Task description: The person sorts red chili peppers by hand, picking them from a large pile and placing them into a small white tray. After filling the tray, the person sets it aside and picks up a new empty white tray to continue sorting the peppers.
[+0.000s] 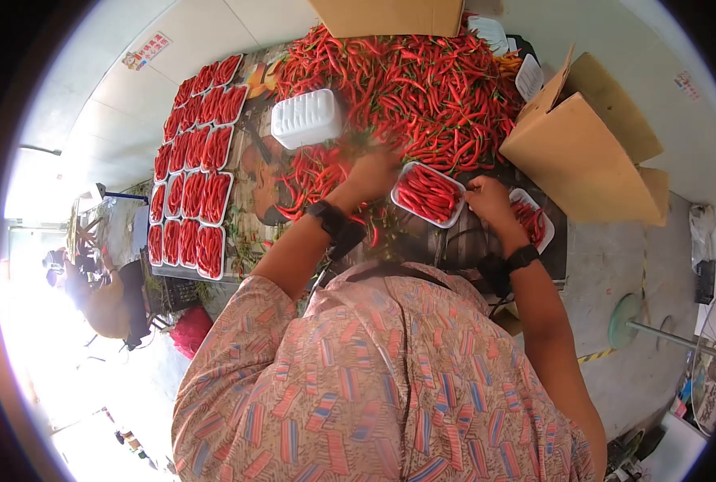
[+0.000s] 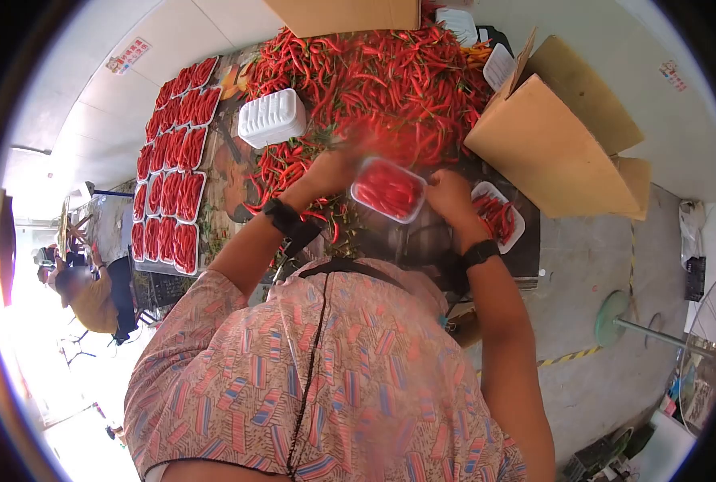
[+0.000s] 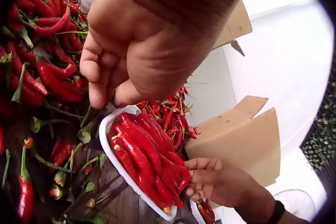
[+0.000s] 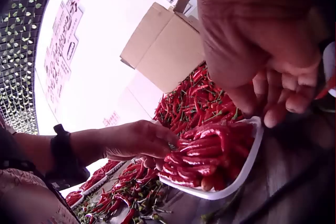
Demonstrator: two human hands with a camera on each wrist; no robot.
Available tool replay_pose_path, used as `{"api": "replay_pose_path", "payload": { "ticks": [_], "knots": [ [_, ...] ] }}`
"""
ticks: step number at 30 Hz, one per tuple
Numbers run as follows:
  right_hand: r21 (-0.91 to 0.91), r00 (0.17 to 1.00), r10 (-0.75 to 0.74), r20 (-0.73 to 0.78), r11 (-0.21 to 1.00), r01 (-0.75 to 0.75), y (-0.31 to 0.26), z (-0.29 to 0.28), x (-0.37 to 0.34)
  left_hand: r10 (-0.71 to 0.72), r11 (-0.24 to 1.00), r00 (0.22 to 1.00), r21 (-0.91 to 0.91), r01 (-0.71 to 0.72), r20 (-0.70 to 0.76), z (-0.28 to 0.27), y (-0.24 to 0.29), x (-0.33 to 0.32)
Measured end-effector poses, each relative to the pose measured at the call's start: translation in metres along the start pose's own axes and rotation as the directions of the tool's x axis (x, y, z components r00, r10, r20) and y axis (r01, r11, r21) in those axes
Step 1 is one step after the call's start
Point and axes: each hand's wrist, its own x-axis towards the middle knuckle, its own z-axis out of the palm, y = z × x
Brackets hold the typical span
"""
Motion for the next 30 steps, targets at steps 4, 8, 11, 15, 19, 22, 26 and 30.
{"api": "replay_pose_path", "payload": {
  "ticks": [4, 8, 11, 15, 19, 22, 26, 30],
  "knots": [
    [-0.023, 0.994, 0.099, 0.049, 0.995, -0.098, -0.005, 0.003, -0.011, -0.070, 0.998, 0.997, -0.006, 0.070, 0.026, 0.010, 0.000, 0.000],
    [0.085, 0.987, 0.158, 0.027, 0.984, -0.160, 0.002, 0.012, -0.012, -0.131, 0.991, 0.989, -0.007, 0.132, 0.074, 0.009, 0.001, 0.000],
    [0.119, 0.984, 0.174, -0.040, 0.979, -0.168, 0.007, 0.019, -0.012, -0.155, 0.985, 0.983, -0.058, 0.161, 0.098, 0.005, 0.002, -0.003],
    [0.168, 0.993, 0.111, -0.036, 0.980, -0.103, 0.002, 0.011, -0.012, -0.143, 0.968, 0.989, -0.204, 0.147, 0.035, 0.004, -0.006, -0.013],
    [0.227, 0.987, 0.145, 0.062, 0.961, -0.156, -0.056, -0.007, -0.016, -0.207, 0.870, 0.978, -0.463, 0.169, -0.033, -0.031, -0.006, -0.039],
    [0.338, 0.992, 0.108, 0.073, 0.933, -0.126, -0.103, -0.009, -0.014, -0.303, 0.680, 0.953, -0.707, 0.194, -0.030, -0.050, -0.016, -0.056],
    [0.346, 0.989, -0.030, 0.146, 0.938, -0.023, -0.133, 0.003, 0.005, -0.453, 0.480, 0.884, -0.803, 0.353, 0.117, -0.089, -0.021, -0.096],
    [0.407, 0.965, -0.144, 0.218, 0.912, 0.044, -0.178, 0.017, 0.014, -0.494, 0.427, 0.869, -0.862, 0.273, 0.030, -0.114, -0.028, -0.133]
  ]
}}
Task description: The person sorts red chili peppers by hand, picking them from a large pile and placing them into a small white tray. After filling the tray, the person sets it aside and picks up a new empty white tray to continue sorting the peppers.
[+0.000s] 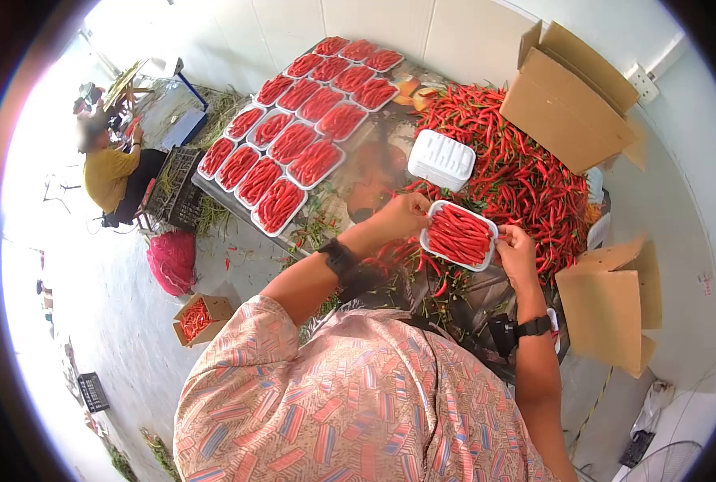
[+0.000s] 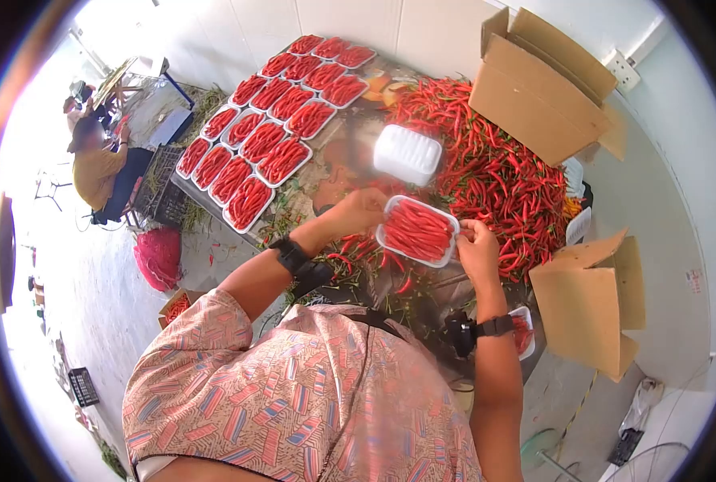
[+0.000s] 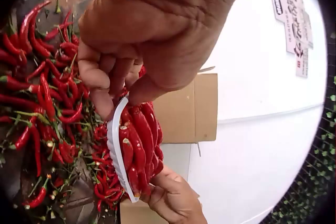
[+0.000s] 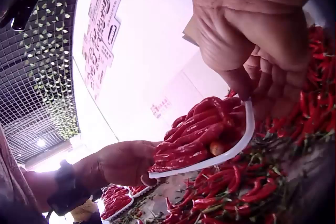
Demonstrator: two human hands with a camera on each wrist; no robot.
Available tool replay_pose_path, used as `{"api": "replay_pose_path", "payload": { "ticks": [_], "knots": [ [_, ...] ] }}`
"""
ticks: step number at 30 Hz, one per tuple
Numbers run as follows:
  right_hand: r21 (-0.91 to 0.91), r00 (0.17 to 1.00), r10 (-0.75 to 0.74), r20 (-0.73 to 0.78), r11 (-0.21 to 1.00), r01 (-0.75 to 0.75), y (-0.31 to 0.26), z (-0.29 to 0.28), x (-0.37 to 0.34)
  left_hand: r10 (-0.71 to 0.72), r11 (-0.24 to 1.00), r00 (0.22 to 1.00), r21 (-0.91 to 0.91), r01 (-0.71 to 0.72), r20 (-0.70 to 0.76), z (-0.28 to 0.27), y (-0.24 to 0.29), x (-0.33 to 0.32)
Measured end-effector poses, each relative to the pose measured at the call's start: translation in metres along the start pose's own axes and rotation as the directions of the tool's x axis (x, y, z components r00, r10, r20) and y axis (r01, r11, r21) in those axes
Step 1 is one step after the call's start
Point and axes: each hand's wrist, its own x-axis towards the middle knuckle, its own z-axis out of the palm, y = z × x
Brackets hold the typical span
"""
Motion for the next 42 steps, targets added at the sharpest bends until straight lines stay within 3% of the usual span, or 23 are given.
{"api": "replay_pose_path", "payload": {
  "ticks": [3, 4, 7, 9, 12, 16, 17, 19, 20, 21, 23, 29, 31, 32, 39, 40, 41, 42],
  "knots": [
    [-0.019, 0.997, -0.047, 0.054, 0.999, 0.048, -0.018, 0.020, 0.019, -0.012, 0.997, 0.996, -0.077, 0.005, -0.087, -0.023, -0.003, -0.009],
    [0.005, 0.993, -0.090, 0.076, 0.996, 0.090, -0.023, 0.026, 0.024, 0.019, 0.994, 0.999, -0.106, -0.023, -0.038, -0.033, -0.001, -0.012],
    [-0.025, 0.990, -0.118, 0.079, 0.992, 0.120, -0.039, 0.042, 0.039, 0.019, 0.990, 0.986, -0.134, -0.042, -0.166, -0.048, 0.011, -0.017],
    [0.030, 0.990, -0.116, 0.077, 0.993, 0.114, -0.046, 0.047, 0.040, 0.050, 0.993, 0.987, -0.094, -0.065, -0.154, -0.064, 0.004, -0.007],
    [-0.079, 0.991, -0.114, 0.076, 0.990, 0.120, -0.044, 0.046, 0.042, 0.064, 0.972, 0.981, -0.212, -0.103, -0.181, -0.083, 0.008, 0.006],
    [-0.032, 0.994, -0.027, 0.103, 0.999, 0.031, -0.014, 0.038, 0.039, 0.333, 0.932, 0.927, 0.209, -0.296, -0.172, -0.123, -0.011, 0.064],
    [-0.011, 0.993, 0.021, 0.112, 1.000, -0.020, -0.008, 0.036, 0.035, 0.340, 0.930, 0.925, 0.205, -0.304, -0.171, -0.128, -0.017, 0.077],
    [0.007, 0.992, 0.063, 0.112, 0.998, -0.064, 0.005, 0.031, 0.029, 0.016, 0.977, 0.936, -0.192, -0.089, -0.352, -0.129, 0.019, 0.080],
    [0.028, 0.987, 0.090, 0.135, 0.995, -0.095, 0.014, 0.029, 0.028, 0.126, 0.978, 0.898, -0.096, -0.183, -0.422, -0.139, -0.002, 0.111],
    [0.049, 0.981, 0.117, 0.158, 0.991, -0.126, 0.021, 0.027, 0.025, 0.133, 0.977, 0.898, -0.099, -0.191, -0.419, -0.141, 0.009, 0.117],
    [0.037, 0.978, 0.151, 0.147, 0.987, -0.158, 0.033, 0.025, 0.020, -0.022, 0.976, 0.884, -0.201, -0.081, -0.467, -0.144, 0.039, 0.124],
    [0.007, 0.965, 0.239, 0.103, 0.970, -0.241, 0.048, 0.018, 0.008, 0.042, 0.965, 0.824, -0.190, -0.180, -0.564, -0.185, -0.001, 0.236],
    [-0.041, 0.966, 0.241, 0.090, 0.970, -0.238, 0.050, 0.016, 0.005, -0.028, 0.941, 0.791, -0.284, -0.186, -0.612, -0.188, 0.000, 0.257],
    [-0.035, 0.959, 0.272, 0.082, 0.962, -0.270, 0.050, 0.015, 0.005, -0.041, 0.953, 0.750, -0.252, -0.169, -0.660, -0.188, 0.002, 0.267],
    [-0.045, 0.933, 0.358, 0.042, 0.933, -0.357, 0.060, 0.011, 0.006, -0.120, 0.958, 0.670, -0.262, -0.115, -0.733, -0.212, -0.027, 0.345],
    [-0.058, 0.935, 0.351, 0.039, 0.935, -0.349, 0.058, 0.012, 0.006, 0.116, 0.988, 0.634, 0.024, -0.152, -0.764, -0.221, -0.057, 0.369],
    [-0.072, 0.938, 0.344, 0.037, 0.937, -0.341, 0.056, 0.012, 0.006, 0.350, 0.935, 0.591, 0.308, -0.176, -0.726, -0.225, -0.075, 0.384],
    [-0.083, 0.931, 0.363, 0.038, 0.930, -0.359, 0.055, 0.013, 0.007, 0.347, 0.936, 0.592, 0.306, -0.174, -0.727, -0.224, -0.070, 0.386]
  ]
}}
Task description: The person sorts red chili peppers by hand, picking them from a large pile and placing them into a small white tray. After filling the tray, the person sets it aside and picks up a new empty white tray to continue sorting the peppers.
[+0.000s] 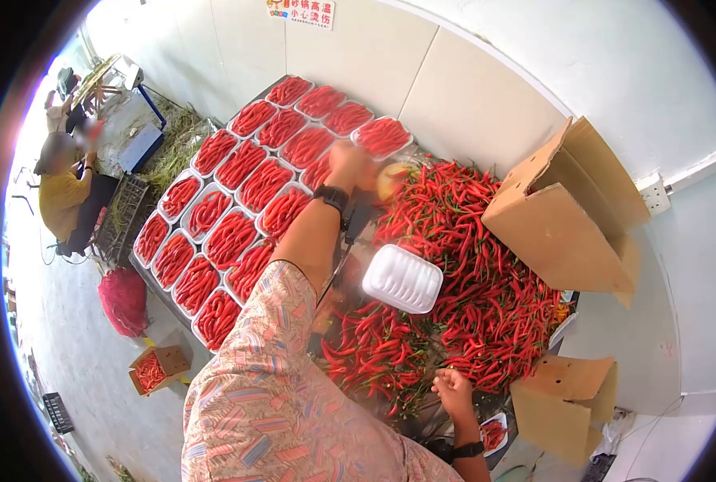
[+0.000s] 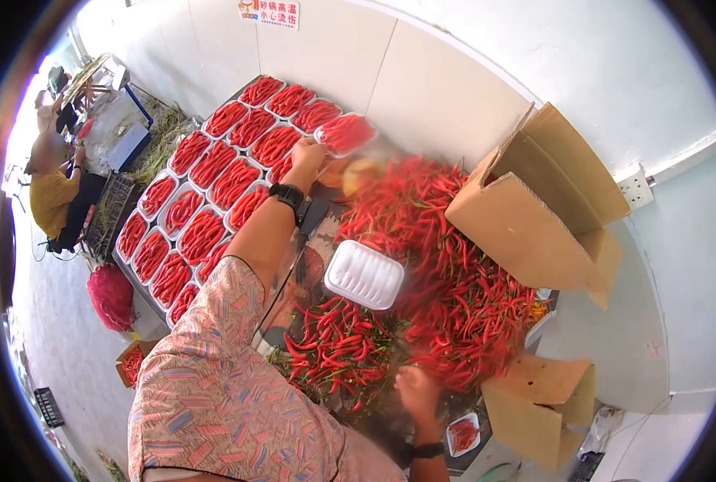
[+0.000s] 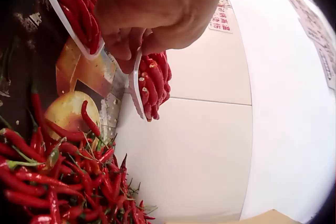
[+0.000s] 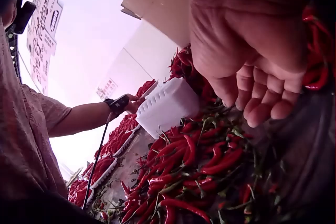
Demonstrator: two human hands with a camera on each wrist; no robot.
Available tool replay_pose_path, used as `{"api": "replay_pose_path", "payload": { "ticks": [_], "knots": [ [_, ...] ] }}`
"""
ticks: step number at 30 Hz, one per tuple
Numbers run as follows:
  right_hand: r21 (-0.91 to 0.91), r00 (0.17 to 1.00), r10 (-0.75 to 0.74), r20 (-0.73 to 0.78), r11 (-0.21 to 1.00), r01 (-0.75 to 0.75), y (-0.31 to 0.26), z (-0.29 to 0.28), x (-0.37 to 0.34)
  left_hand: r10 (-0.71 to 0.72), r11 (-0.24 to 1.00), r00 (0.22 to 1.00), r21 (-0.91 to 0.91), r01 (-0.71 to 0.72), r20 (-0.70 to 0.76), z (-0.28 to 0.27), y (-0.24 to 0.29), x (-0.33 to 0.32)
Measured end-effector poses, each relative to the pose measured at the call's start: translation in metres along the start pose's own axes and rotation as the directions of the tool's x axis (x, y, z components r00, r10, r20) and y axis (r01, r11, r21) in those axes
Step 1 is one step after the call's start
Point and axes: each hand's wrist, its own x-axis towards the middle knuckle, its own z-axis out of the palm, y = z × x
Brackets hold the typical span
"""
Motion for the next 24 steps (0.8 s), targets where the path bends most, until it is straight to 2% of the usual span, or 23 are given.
{"api": "replay_pose_path", "payload": {
  "ticks": [1, 2, 6, 9, 10, 11, 12, 13, 14, 15, 17, 18, 20, 21, 23, 24],
  "knots": [
    [-0.001, 1.000, 0.002, 0.001, 1.000, -0.002, 0.001, 0.000, 0.002, -0.219, 0.972, 0.976, -0.094, 0.216, -0.024, 0.000, 0.011, 0.002],
    [0.010, 0.999, 0.034, 0.021, 0.999, -0.034, 0.002, 0.000, 0.004, -0.427, 0.890, 0.904, -0.189, 0.415, -0.026, -0.003, 0.022, 0.003],
    [0.022, 0.997, 0.066, 0.047, 0.997, -0.067, -0.008, 0.002, 0.006, -0.463, 0.886, 0.885, -0.054, 0.461, -0.051, -0.003, 0.031, 0.003],
    [0.038, 0.996, 0.064, 0.055, 0.997, -0.067, -0.005, 0.001, 0.009, -0.454, 0.887, 0.882, 0.033, 0.461, -0.125, -0.004, 0.037, 0.000],
    [0.057, 0.997, 0.054, 0.050, 0.997, -0.057, -0.003, 0.002, 0.010, -0.312, 0.912, 0.950, 0.273, 0.305, -0.019, -0.007, 0.040, -0.003],
    [0.060, 0.997, 0.058, 0.051, 0.996, -0.061, 0.000, 0.002, 0.010, -0.185, 0.873, 0.975, 0.476, 0.105, 0.124, -0.009, 0.043, -0.006],
    [0.063, 0.998, 0.042, 0.051, 0.997, -0.045, 0.003, 0.003, 0.011, -0.185, 0.872, 0.975, 0.478, 0.103, 0.127, -0.015, 0.064, -0.011],
    [0.065, 0.998, 0.024, 0.051, 0.998, -0.028, 0.005, 0.003, 0.011, -0.395, 0.891, 0.919, 0.244, 0.382, 0.004, -0.024, 0.100, -0.019],
    [0.067, 0.998, 0.025, 0.050, 0.997, -0.028, 0.007, 0.002, 0.011, -0.604, 0.797, 0.795, -0.032, 0.603, -0.057, -0.029, 0.121, -0.023],
    [0.064, 0.998, 0.025, 0.054, 0.998, -0.028, 0.008, 0.002, 0.011, -0.603, 0.798, 0.796, -0.031, 0.602, -0.057, -0.026, 0.113, -0.020],
    [0.063, 0.998, 0.023, 0.059, 0.998, -0.027, 0.008, 0.003, 0.009, -0.535, 0.811, 0.831, 0.184, 0.555, -0.150, -0.015, 0.080, -0.006],
    [0.059, 0.998, 0.030, 0.055, 0.998, -0.033, 0.004, 0.003, 0.007, -0.534, 0.812, 0.832, 0.184, 0.554, -0.151, -0.011, 0.077, -0.004],
    [0.056, 0.998, 0.035, 0.051, 0.998, -0.037, 0.002, 0.003, 0.004, -0.461, 0.800, 0.847, 0.288, 0.526, -0.264, -0.004, 0.070, -0.002],
    [0.049, 0.998, 0.035, 0.050, 0.998, -0.037, 0.003, 0.003, 0.003, -0.460, 0.801, 0.848, 0.288, 0.524, -0.265, -0.001, 0.064, 0.001],
    [0.043, 0.998, 0.034, 0.049, 0.998, -0.036, 0.003, 0.003, 0.002, -0.558, 0.812, 0.823, 0.137, 0.567, -0.101, 0.002, 0.049, 0.010],
    [0.035, 0.998, 0.040, 0.049, 0.999, -0.042, 0.002, 0.002, 0.001, -0.558, 0.812, 0.824, 0.137, 0.567, -0.101, 0.005, 0.038, 0.014]
  ]
}}
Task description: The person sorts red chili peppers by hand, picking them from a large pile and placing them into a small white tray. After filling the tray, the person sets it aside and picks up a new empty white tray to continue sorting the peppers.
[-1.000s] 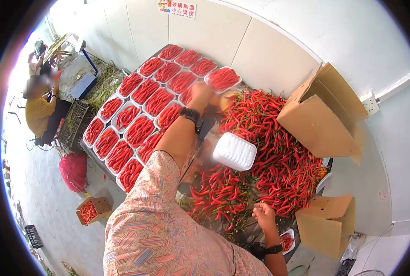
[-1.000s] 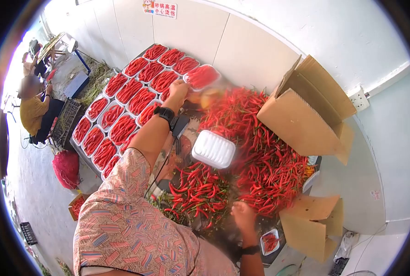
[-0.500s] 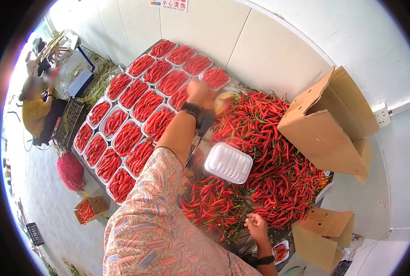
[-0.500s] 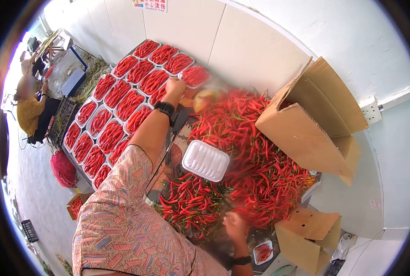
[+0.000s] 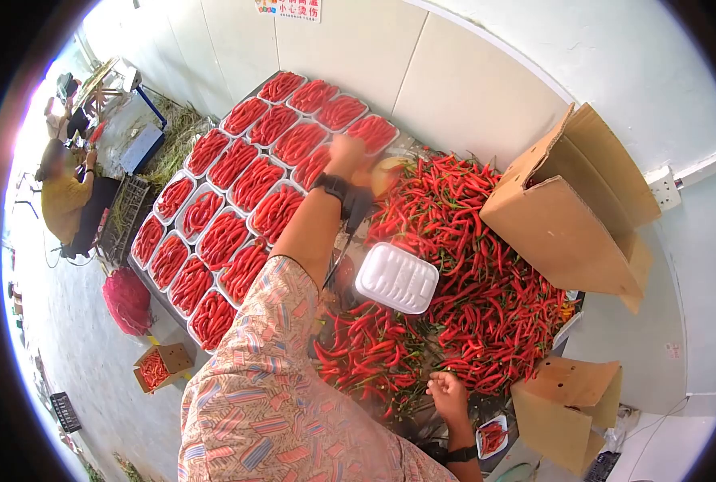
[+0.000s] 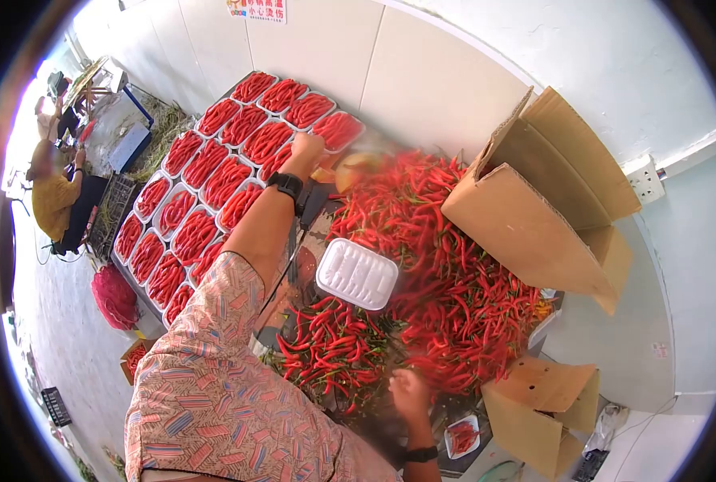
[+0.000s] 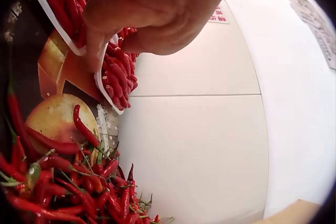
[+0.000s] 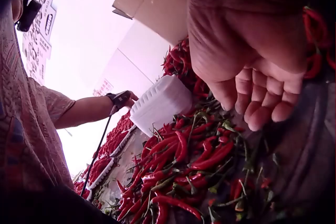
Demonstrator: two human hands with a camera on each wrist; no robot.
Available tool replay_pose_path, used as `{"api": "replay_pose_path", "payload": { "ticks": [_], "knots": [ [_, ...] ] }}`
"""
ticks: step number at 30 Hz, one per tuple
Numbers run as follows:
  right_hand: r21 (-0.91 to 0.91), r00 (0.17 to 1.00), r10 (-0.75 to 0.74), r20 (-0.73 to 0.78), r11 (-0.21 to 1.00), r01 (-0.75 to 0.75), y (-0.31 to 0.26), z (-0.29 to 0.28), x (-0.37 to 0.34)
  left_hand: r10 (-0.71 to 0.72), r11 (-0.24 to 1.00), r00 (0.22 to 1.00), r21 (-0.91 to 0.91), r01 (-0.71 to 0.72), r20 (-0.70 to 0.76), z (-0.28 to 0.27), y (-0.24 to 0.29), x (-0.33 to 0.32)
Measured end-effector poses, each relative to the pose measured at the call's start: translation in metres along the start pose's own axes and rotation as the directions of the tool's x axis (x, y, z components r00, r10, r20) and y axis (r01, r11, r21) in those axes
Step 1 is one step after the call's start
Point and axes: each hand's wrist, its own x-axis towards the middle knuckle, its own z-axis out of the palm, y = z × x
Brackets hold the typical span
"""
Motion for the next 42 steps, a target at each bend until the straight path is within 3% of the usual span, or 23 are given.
{"api": "replay_pose_path", "payload": {
  "ticks": [2, 3, 5, 6, 8, 9, 11, 12, 13, 15, 16, 18, 19, 21, 24, 29, 31, 37, 42],
  "knots": [
    [-0.007, 1.000, 0.006, -0.002, 1.000, -0.006, 0.004, -0.001, 0.000, 0.168, 0.935, 0.978, 0.295, -0.198, 0.125, 0.008, -0.010, 0.017],
    [0.009, 1.000, -0.028, -0.001, 1.000, 0.028, 0.007, -0.002, 0.002, 0.168, 0.935, 0.978, 0.295, -0.199, 0.127, 0.006, -0.008, 0.020],
    [0.026, 0.998, -0.062, -0.001, 0.998, 0.062, 0.013, -0.003, 0.002, 0.339, 0.637, 0.903, 0.642, -0.426, 0.263, 0.004, -0.006, 0.025],
    [0.022, 0.998, -0.068, -0.009, 0.997, 0.069, 0.009, -0.003, 0.002, 0.339, 0.636, 0.903, 0.643, -0.427, 0.265, 0.000, -0.004, 0.022],
    [0.023, 0.997, -0.072, -0.016, 0.997, 0.073, 0.004, -0.003, 0.001, 0.376, 0.388, 0.829, 0.742, -0.547, 0.414, -0.010, 0.003, 0.018],
    [0.002, 0.996, -0.085, -0.019, 0.996, 0.085, 0.003, -0.002, 0.001, 0.375, 0.382, 0.826, 0.742, -0.551, 0.420, -0.010, -0.003, 0.025],
    [-0.011, 0.996, -0.088, -0.022, 0.996, 0.088, 0.004, -0.003, 0.003, 0.572, 0.353, 0.638, 0.548, -0.758, 0.515, -0.005, -0.020, 0.042],
    [-0.022, 0.990, -0.135, -0.028, 0.991, 0.134, 0.010, -0.003, 0.006, 0.310, 0.943, 0.903, 0.024, -0.331, 0.297, 0.003, -0.010, 0.017],
    [-0.033, 0.985, -0.171, -0.032, 0.985, 0.169, 0.015, -0.003, 0.003, 0.293, 0.946, 0.902, 0.044, -0.322, 0.317, -0.014, 0.005, -0.025],
    [-0.039, 0.980, -0.198, -0.028, 0.980, 0.197, 0.019, -0.004, 0.003, 0.501, 0.863, 0.726, -0.214, -0.457, 0.471, -0.064, 0.030, -0.111],
    [-0.068, 0.978, -0.207, -0.029, 0.976, 0.204, 0.019, -0.006, 0.001, 0.483, 0.872, 0.724, -0.198, -0.447, 0.492, -0.081, 0.032, -0.144],
    [-0.082, 0.977, -0.212, -0.035, 0.974, 0.209, 0.022, -0.009, -0.002, 0.642, 0.667, 0.458, -0.154, -0.729, 0.615, -0.105, 0.032, -0.194],
    [-0.088, 0.974, -0.221, -0.052, 0.972, 0.216, 0.025, -0.011, -0.004, 0.639, 0.664, 0.449, -0.152, -0.732, 0.625, -0.109, 0.021, -0.209],
    [-0.087, 0.969, -0.237, -0.074, 0.969, 0.230, 0.027, -0.012, -0.008, 0.696, 0.363, 0.142, -0.174, -0.915, 0.704, -0.115, 0.000, -0.231],
    [-0.059, 0.958, -0.280, -0.066, 0.959, 0.277, 0.030, -0.015, -0.016, 0.608, 0.229, 0.123, -0.025, -0.973, 0.784, -0.123, -0.020, -0.267],
    [-0.059, 0.957, -0.286, -0.053, 0.957, 0.283, 0.022, -0.025, -0.028, 0.644, 0.105, 0.079, 0.014, -0.994, 0.760, -0.119, -0.050, -0.278],
    [-0.172, 0.895, -0.439, -0.073, 0.890, 0.423, 0.021, -0.028, -0.022, 0.664, 0.013, 0.073, 0.086, -0.996, 0.744, -0.117, -0.052, -0.282],
    [-0.162, 0.849, -0.526, -0.057, 0.844, 0.512, -0.012, -0.028, -0.008, 0.628, 0.029, 0.126, 0.139, -0.990, 0.768, -0.109, -0.040, -0.284],
    [0.116, 0.912, -0.406, -0.056, 0.905, 0.410, -0.058, -0.014, 0.008, 0.645, 0.010, 0.123, 0.152, -0.988, 0.754, -0.107, -0.030, -0.280]
  ]
}}
